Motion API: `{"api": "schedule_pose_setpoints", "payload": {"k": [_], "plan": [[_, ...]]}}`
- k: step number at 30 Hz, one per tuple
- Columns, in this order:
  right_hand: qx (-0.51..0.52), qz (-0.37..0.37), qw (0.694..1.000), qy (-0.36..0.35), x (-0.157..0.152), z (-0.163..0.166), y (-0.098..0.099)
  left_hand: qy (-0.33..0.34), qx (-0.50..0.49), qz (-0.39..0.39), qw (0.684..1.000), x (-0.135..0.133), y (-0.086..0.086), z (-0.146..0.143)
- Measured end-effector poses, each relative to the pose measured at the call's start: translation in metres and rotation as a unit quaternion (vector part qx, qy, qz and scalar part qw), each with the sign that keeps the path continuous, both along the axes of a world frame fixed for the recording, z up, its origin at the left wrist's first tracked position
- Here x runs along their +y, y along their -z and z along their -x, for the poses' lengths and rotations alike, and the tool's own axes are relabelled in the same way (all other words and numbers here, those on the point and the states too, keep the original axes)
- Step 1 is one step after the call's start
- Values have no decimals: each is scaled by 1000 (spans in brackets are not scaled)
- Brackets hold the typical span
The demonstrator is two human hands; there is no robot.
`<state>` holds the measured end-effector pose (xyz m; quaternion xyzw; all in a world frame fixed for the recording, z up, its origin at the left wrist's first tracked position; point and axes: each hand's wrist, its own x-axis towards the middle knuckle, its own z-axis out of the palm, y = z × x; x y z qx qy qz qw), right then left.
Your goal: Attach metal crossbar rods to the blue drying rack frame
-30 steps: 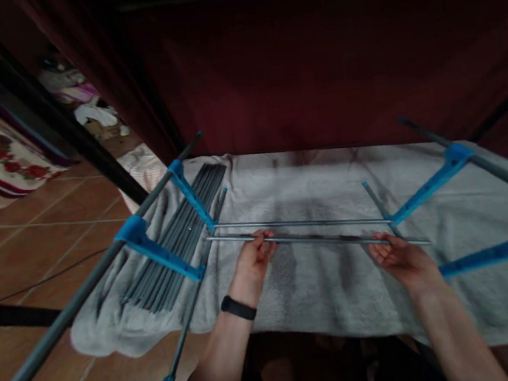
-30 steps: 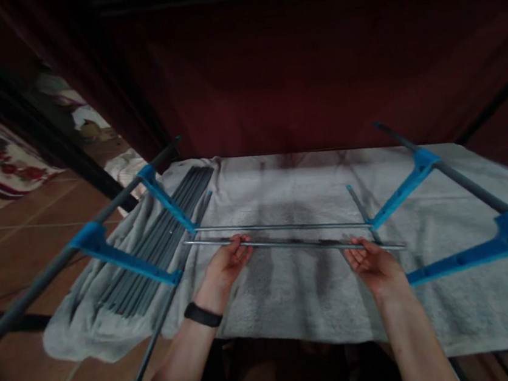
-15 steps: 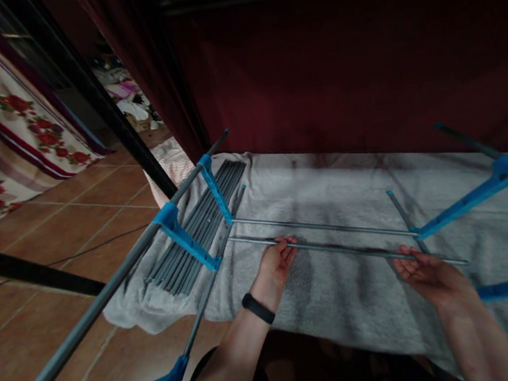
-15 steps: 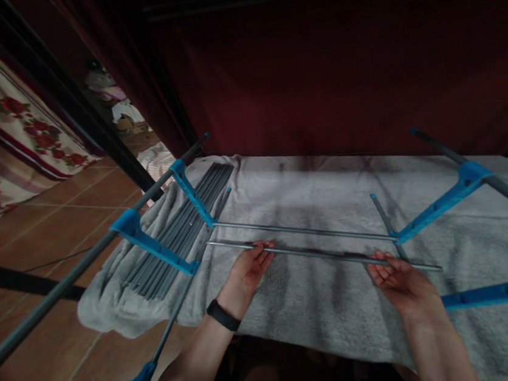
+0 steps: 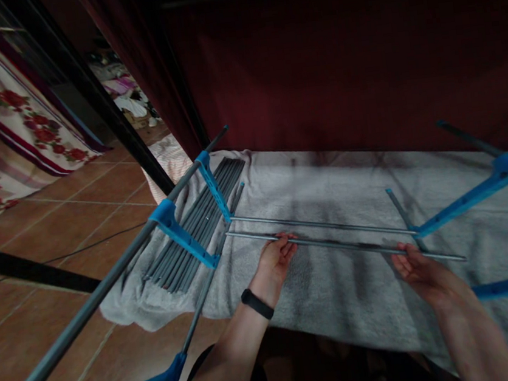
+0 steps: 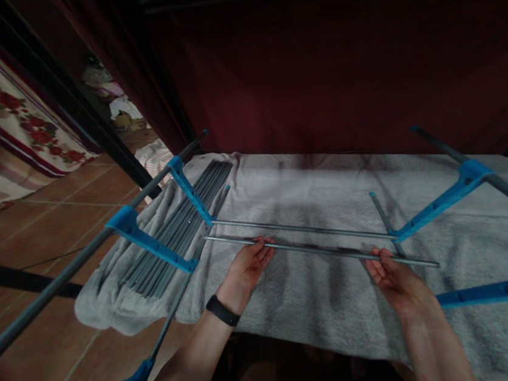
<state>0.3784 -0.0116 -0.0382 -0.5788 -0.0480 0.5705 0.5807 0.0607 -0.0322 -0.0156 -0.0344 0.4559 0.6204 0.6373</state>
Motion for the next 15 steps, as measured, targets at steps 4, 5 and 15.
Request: {"api": "schedule_pose_setpoints", "payload": {"k": [4,5,15], "plan": [[-4,2,1000,5,0,4,-4,10,-10,6,1000,2,0,-1],[0,5,1000,5,-1,5,-5,9,-11,9,1000,3,0,-1],[41,10,999,-10,-3,5,-8,4,-32,22,999,10,4,6]]}}
